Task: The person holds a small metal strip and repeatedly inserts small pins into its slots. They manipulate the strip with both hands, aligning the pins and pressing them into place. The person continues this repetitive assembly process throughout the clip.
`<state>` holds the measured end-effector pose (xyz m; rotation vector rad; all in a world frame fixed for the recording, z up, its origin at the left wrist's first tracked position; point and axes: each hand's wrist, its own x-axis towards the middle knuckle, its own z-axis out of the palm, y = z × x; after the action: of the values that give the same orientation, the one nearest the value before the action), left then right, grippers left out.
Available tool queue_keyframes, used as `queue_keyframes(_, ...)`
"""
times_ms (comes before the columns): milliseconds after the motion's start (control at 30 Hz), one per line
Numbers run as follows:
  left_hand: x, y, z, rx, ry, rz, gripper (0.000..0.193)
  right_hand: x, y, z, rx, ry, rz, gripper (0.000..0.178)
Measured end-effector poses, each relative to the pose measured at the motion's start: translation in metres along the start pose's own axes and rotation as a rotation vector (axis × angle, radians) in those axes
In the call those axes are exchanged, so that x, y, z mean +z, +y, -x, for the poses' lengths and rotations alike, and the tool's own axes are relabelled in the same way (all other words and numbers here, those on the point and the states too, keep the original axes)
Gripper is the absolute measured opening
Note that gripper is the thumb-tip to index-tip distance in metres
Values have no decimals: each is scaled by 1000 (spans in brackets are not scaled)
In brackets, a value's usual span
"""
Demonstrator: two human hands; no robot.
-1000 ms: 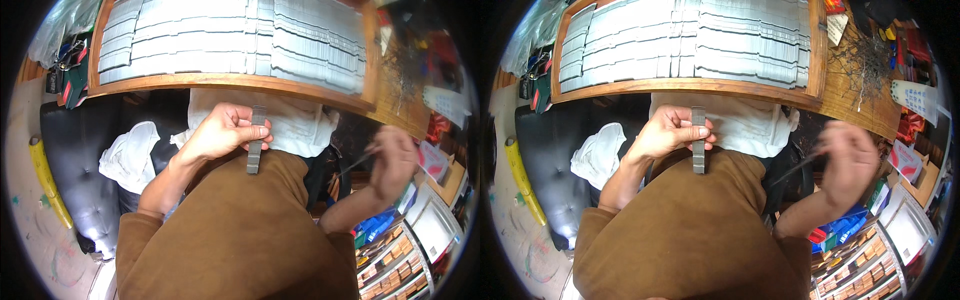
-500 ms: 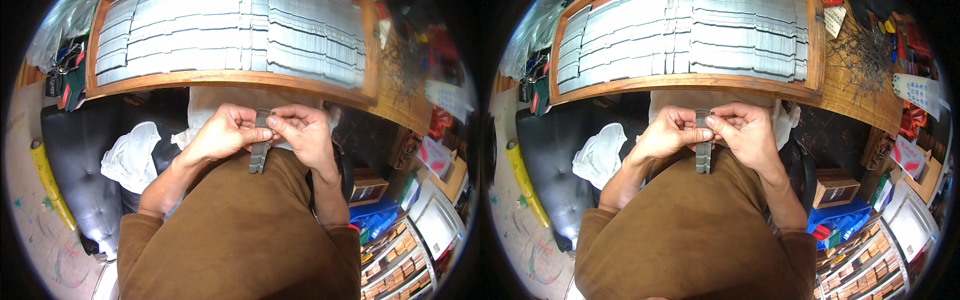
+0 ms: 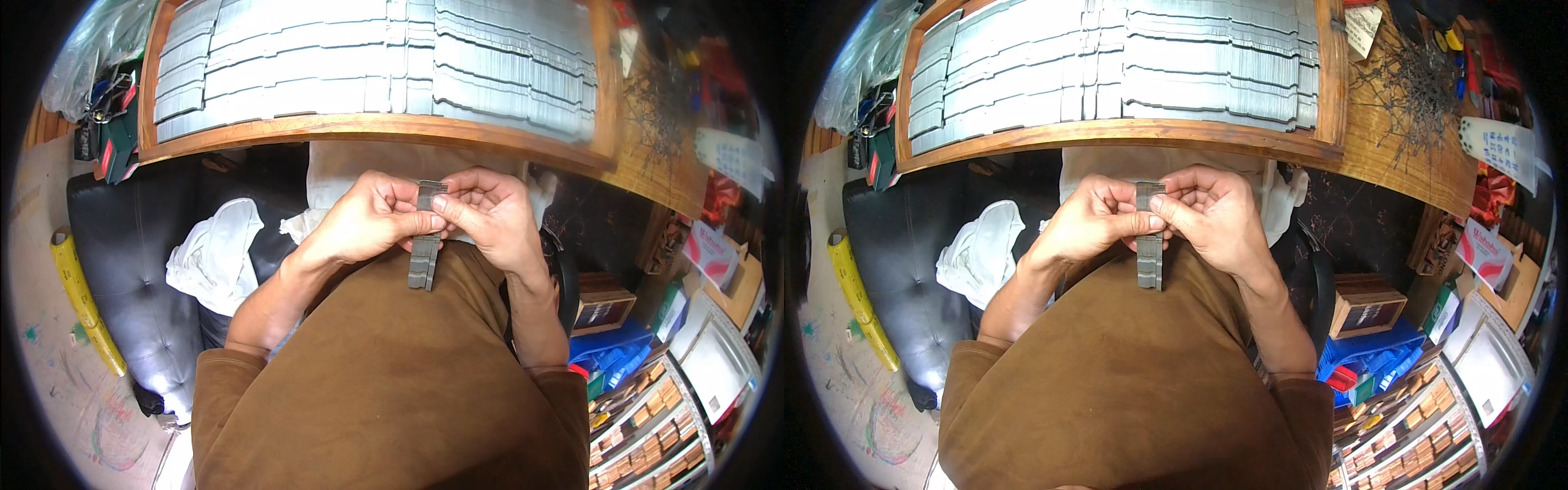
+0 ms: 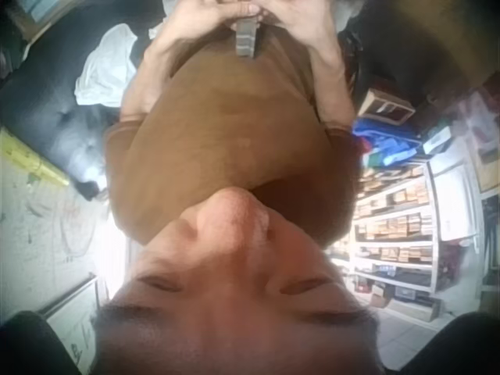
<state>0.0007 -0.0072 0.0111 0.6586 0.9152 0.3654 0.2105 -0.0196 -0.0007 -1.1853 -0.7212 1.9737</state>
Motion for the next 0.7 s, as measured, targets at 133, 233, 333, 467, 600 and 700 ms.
queue_keyframes(133, 1, 4, 1, -6, 13, 1, 19, 2, -1, 0, 2, 15, -39, 16)
queue_keyframes(233, 2, 4, 1, -1, 17, 11, 19, 1, -1, 0, 2, 15, -29, 15)
queue_keyframes(333, 1, 3, 0, 5, 11, 7, 19, 0, -1, 0, 3, 16, -28, 15)
queue_keyframes(467, 2, 5, 1, 2, 20, 1, 19, 0, 0, 0, -3, 28, -22, 14)
queue_keyframes(600, 0, 2, 0, 7, 13, 14, 20, 1, -2, -1, -7, 25, -27, 14)
queue_keyframes(700, 0, 2, 0, 17, 7, 13, 21, 0, -2, -1, -16, 23, -33, 13)
